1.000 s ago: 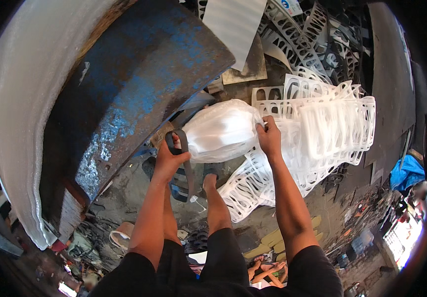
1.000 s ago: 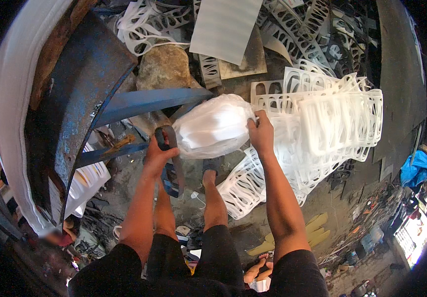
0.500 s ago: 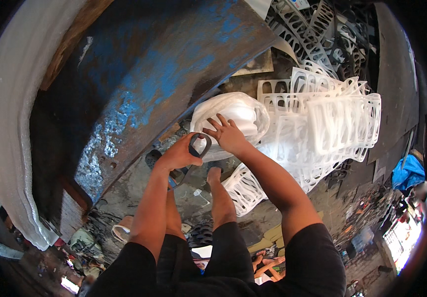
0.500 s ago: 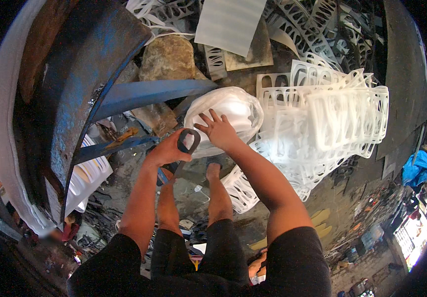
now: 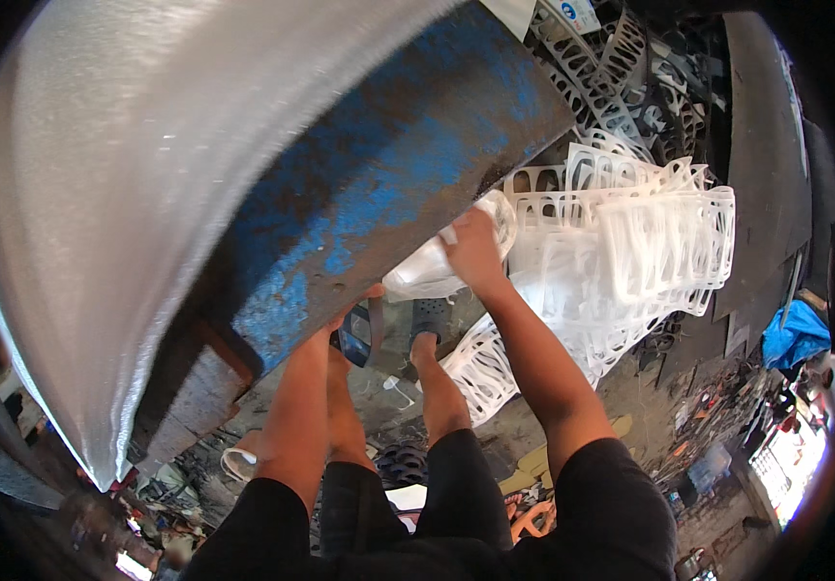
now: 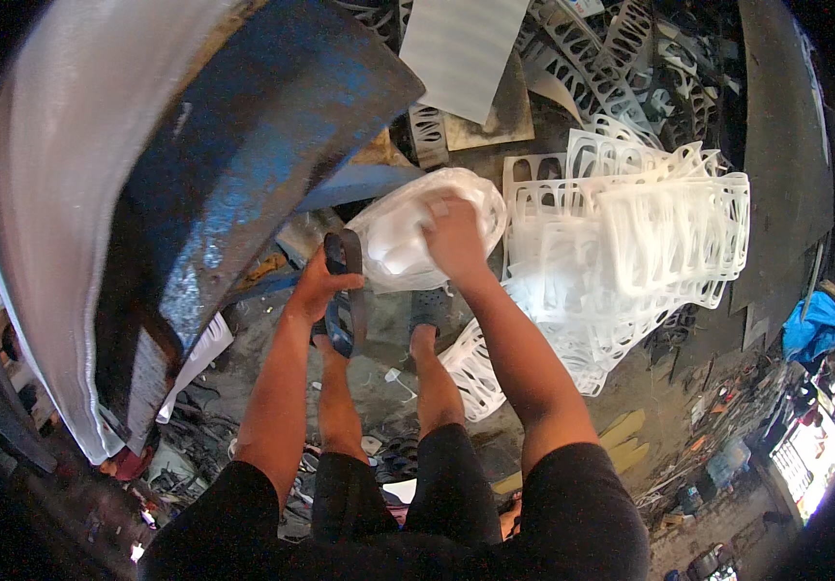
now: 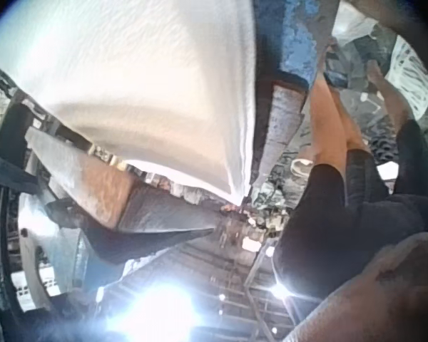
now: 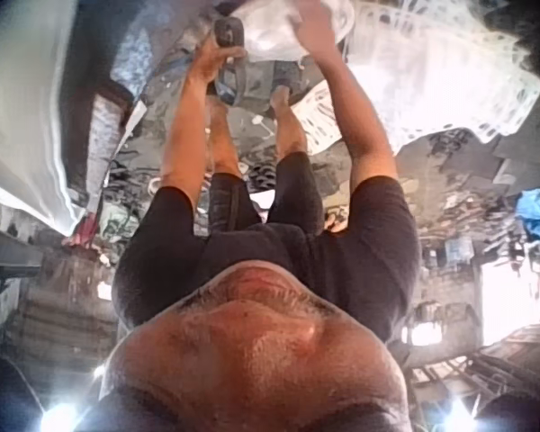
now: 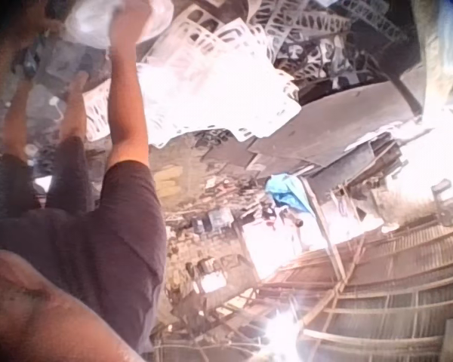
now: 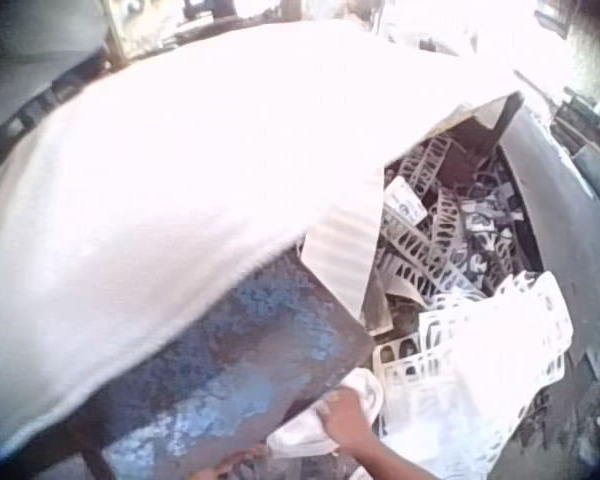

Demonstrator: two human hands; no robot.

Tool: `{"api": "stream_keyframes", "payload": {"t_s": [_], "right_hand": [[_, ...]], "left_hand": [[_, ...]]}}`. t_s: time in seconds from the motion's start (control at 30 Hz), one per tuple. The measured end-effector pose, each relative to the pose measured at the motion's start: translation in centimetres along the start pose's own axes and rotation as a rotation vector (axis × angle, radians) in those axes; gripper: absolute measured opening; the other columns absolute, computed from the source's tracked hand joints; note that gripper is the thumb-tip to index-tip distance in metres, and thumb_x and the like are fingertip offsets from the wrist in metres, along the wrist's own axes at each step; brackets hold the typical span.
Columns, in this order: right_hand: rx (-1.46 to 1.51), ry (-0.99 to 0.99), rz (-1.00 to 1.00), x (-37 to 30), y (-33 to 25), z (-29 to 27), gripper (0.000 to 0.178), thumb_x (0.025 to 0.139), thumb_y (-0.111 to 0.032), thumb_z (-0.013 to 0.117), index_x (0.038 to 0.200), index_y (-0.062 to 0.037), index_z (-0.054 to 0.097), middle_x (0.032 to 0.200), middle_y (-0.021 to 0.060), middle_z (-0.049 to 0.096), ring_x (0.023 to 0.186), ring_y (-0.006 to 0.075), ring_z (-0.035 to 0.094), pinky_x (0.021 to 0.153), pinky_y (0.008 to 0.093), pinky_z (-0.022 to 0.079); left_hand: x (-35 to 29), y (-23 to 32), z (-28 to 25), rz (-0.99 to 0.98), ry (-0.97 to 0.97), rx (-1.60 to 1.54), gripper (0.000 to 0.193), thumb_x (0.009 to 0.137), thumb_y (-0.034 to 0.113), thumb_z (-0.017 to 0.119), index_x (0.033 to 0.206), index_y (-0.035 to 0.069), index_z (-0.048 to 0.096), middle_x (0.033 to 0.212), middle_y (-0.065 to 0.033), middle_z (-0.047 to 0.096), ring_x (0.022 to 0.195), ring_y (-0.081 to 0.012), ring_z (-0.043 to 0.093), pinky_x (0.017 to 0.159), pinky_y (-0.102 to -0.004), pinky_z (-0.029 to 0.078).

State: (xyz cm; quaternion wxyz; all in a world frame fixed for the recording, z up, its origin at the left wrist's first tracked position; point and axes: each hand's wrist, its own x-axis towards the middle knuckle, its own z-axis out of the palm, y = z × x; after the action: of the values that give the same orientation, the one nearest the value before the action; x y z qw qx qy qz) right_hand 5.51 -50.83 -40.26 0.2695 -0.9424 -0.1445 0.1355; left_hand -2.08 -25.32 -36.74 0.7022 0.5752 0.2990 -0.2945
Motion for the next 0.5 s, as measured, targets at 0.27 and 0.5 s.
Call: {"api": "stream_keyframes", "payload": {"t_s": [0.27, 0.5], "right_hand": [[0.098, 0.256, 0.381, -0.4, 5.8, -2.7, 0.038, 0.084, -0.012, 0.065, 0.12, -0.0077, 0.054, 0.107, 0.0212, 0.06, 0.099, 0.0412, 0.059, 0.085, 0.0457, 0.047], [0.099, 0.418, 0.399, 1.2, 4.2, -3.8, 0.032, 0.084, -0.009, 0.062, 0.114, -0.0021, 0.052, 0.107, 0.0214, 0.058, 0.103, 0.04, 0.056, 0.088, 0.0469, 0.044]], "left_hand": [[-0.6, 0.9, -0.2, 0.017, -0.027, 0.098, 0.084, 0.062, 0.016, 0.088, 0.135, 0.01, 0.048, 0.122, -0.0048, 0.055, 0.111, -0.0245, 0.054, 0.098, -0.0418, 0.043], [0.3, 1.8, -1.1, -0.003, -0.046, 0.044, 0.081, 0.062, 0.016, 0.087, 0.133, 0.008, 0.049, 0.12, -0.0039, 0.054, 0.108, -0.0231, 0.054, 0.096, -0.0418, 0.044]]}}
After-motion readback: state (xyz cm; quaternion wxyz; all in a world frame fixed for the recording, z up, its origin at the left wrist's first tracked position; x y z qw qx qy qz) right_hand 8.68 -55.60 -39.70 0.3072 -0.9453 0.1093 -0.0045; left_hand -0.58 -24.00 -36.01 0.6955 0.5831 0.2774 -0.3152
